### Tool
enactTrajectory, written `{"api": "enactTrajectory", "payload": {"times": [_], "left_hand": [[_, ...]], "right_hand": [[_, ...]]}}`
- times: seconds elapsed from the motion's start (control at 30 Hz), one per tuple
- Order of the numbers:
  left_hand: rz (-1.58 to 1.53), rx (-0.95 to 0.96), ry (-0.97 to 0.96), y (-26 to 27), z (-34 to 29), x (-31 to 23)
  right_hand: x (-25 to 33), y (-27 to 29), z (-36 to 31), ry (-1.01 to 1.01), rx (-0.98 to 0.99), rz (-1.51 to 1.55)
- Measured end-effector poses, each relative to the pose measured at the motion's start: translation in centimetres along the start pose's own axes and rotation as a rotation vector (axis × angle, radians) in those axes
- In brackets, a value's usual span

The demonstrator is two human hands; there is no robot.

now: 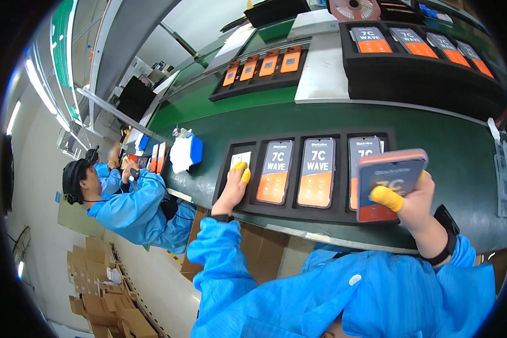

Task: Assemble smartphones by placing them into trays and packing them with protective covers.

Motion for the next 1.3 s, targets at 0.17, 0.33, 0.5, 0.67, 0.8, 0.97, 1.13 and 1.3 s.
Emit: {"api": "enactTrajectory", "payload": {"times": [0.17,0.33,0.5,0.67,0.8,0.97,1.13,1.3], "left_hand": [[-0.038,-0.143,0.178,2.8,2.5,-0.1],[-0.940,-0.038,0.143,0.5,-1.6,-10.0],[-1.228,-0.210,0.073,-0.1,-3.6,-17.6],[-1.278,-0.407,0.410,1.8,-3.4,-5.8],[-0.827,-0.169,0.489,4.0,-4.8,4.3],[-0.050,0.198,0.556,4.9,-3.3,6.7],[0.637,-0.004,0.498,8.9,-1.5,1.8],[-0.275,0.116,0.474,0.6,-0.8,8.3]], "right_hand": [[-0.4,-1.9,0.9,-0.053,0.049,0.105],[-2.5,-4.2,2.6,-0.300,-0.126,0.364],[-4.7,-12.5,5.3,-0.276,0.115,0.249],[-4.4,-9.9,3.6,-0.207,0.378,-0.466],[-4.4,0.2,1.5,-0.298,0.178,-0.785],[-5.0,3.6,-1.8,-0.387,0.111,-0.879],[-4.1,5.3,-3.3,-0.215,0.062,-1.145],[-8.8,3.1,-5.4,-0.480,0.213,-1.062]]}}
Point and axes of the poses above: each hand's wrist, its own z-axis towards the middle knuckle, its own y-axis out of the back of the hand, x = y × z, the point moved 10 cm from there along z, towards the middle knuckle, and after that the axes turned 4 degrees about -y, right-handed, at the moved point
